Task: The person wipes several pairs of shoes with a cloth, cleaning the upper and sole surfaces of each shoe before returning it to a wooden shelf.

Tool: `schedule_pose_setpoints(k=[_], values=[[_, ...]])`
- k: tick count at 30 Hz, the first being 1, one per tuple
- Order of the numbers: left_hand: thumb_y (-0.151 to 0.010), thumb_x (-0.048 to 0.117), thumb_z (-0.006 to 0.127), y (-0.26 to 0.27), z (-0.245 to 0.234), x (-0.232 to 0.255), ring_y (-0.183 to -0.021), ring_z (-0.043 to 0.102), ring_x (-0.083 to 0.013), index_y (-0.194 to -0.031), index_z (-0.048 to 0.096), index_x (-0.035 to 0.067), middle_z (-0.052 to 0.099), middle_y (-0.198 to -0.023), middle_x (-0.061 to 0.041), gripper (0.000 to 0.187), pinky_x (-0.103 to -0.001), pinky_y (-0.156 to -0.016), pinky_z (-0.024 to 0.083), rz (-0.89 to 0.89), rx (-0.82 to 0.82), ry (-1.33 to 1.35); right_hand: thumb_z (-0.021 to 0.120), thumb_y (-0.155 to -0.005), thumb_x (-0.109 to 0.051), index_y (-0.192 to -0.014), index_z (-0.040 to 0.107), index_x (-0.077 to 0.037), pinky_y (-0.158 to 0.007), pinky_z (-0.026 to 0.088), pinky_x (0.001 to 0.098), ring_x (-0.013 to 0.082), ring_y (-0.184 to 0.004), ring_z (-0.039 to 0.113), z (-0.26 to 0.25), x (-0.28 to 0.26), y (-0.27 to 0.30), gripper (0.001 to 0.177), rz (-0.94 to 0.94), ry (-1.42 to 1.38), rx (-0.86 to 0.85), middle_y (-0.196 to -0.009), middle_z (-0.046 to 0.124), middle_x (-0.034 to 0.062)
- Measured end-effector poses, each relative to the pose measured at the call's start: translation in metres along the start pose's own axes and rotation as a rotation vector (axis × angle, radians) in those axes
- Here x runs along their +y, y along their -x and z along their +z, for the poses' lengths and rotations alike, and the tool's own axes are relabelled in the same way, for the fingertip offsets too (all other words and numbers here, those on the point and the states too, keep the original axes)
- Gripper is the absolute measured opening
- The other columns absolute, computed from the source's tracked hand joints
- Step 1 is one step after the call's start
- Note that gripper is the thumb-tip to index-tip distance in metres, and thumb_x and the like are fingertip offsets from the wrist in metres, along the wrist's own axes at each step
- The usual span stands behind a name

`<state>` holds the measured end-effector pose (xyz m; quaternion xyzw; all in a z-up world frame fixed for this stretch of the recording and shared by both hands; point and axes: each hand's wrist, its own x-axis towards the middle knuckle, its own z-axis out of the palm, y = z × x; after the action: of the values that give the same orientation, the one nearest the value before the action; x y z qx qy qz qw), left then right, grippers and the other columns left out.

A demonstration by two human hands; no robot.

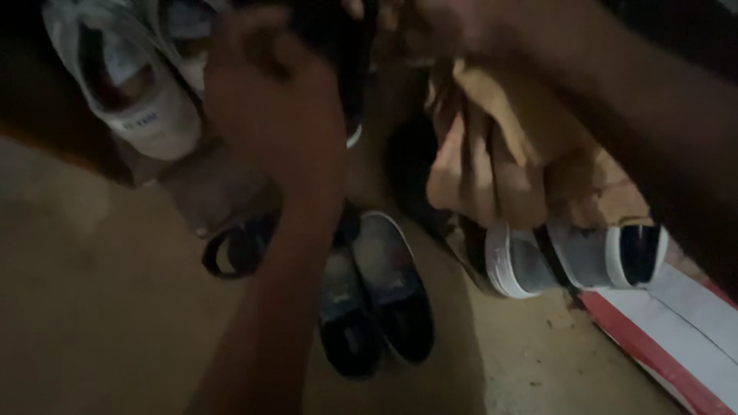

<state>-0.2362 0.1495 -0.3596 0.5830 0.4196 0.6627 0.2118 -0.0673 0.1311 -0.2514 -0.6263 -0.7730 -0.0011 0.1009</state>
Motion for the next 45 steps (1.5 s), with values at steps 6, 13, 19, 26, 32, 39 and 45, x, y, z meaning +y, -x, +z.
schedule_pose_setpoints(k=[6, 13, 19, 26, 32, 39, 45], values=[[-0.093, 0.014, 0.066, -0.019, -0.023, -0.007, -0.12, 0.063, -0.0263, -0.148, 0.037, 0.004, 0.06, -0.135, -0.015, 0.063, -0.039, -0.103, 0.05, -0.336, -0.231, 0.138, 0.072, -0.101, -0.036, -0.13, 0.066, -0.006, -0.06, 0.056, 0.0396, 0.0261, -0.073, 0.071, 0.008, 0.004, -0.008, 0.042, -0.075, 0.1, 0.04, -0.095, 0.073, 0.0146], [-0.093, 0.015, 0.057, -0.05, -0.036, -0.044, -0.125, 0.063, -0.031, -0.15, 0.043, 0.002, 0.061, -0.143, -0.016, 0.06, -0.04, -0.106, 0.051, -0.488, -0.206, 0.289, 0.072, -0.102, -0.035, -0.127, 0.068, -0.004, -0.06, 0.055, 0.0394, 0.0259, -0.071, 0.071, 0.049, 0.016, -0.05, 0.04, -0.15, 0.086, 0.102, -0.092, 0.074, 0.0147], [-0.103, 0.023, 0.064, -0.053, -0.028, -0.058, -0.136, 0.058, -0.0342, -0.152, 0.041, -0.002, 0.058, -0.148, -0.021, 0.06, -0.042, -0.116, 0.044, -0.222, -0.192, 0.02, 0.073, -0.102, -0.034, -0.127, 0.067, -0.004, -0.059, 0.055, 0.0395, 0.0263, -0.071, 0.07, 0.091, 0.027, -0.091, 0.04, -0.156, 0.048, 0.155, -0.091, 0.073, 0.0149], [-0.113, 0.028, 0.066, -0.043, -0.013, -0.062, -0.151, 0.045, -0.0452, -0.156, 0.013, -0.011, 0.041, -0.16, -0.034, 0.079, -0.046, -0.128, 0.037, -0.029, -0.147, -0.077, 0.073, -0.101, -0.033, -0.128, 0.067, -0.003, -0.059, 0.054, 0.0396, 0.0267, -0.071, 0.07, 0.131, 0.021, -0.115, 0.04, -0.169, 0.028, 0.217, -0.09, 0.073, 0.0152], [-0.111, 0.031, 0.064, -0.046, -0.021, -0.045, -0.15, 0.051, -0.0421, -0.165, 0.022, -0.001, 0.047, -0.162, -0.029, 0.075, -0.047, -0.126, 0.043, -0.043, -0.158, -0.184, 0.073, -0.101, -0.032, -0.128, 0.067, -0.003, -0.058, 0.054, 0.0397, 0.0271, -0.07, 0.069, 0.138, 0.03, -0.115, 0.041, -0.163, 0.018, 0.248, -0.09, 0.072, 0.0155], [-0.106, 0.042, 0.058, -0.041, -0.001, -0.028, -0.134, 0.054, -0.0489, -0.162, 0.013, -0.001, 0.044, -0.152, -0.032, 0.083, -0.054, -0.111, 0.047, -0.172, -0.216, -0.284, 0.074, -0.1, -0.031, -0.128, 0.066, -0.002, -0.058, 0.054, 0.0398, 0.0276, -0.07, 0.069, 0.136, 0.057, -0.101, 0.041, -0.152, -0.043, 0.233, -0.089, 0.072, 0.0158], [-0.1, 0.053, 0.052, -0.062, 0.033, -0.031, -0.128, 0.054, -0.0493, -0.161, 0.008, 0.004, 0.037, -0.15, -0.035, 0.09, -0.057, -0.102, 0.049, -0.432, -0.198, -0.233, 0.074, -0.1, -0.031, -0.128, 0.066, -0.002, -0.057, 0.053, 0.0399, 0.0279, -0.069, 0.068, 0.124, 0.096, -0.086, 0.041, -0.162, -0.109, 0.198, -0.088, 0.072, 0.0161]])
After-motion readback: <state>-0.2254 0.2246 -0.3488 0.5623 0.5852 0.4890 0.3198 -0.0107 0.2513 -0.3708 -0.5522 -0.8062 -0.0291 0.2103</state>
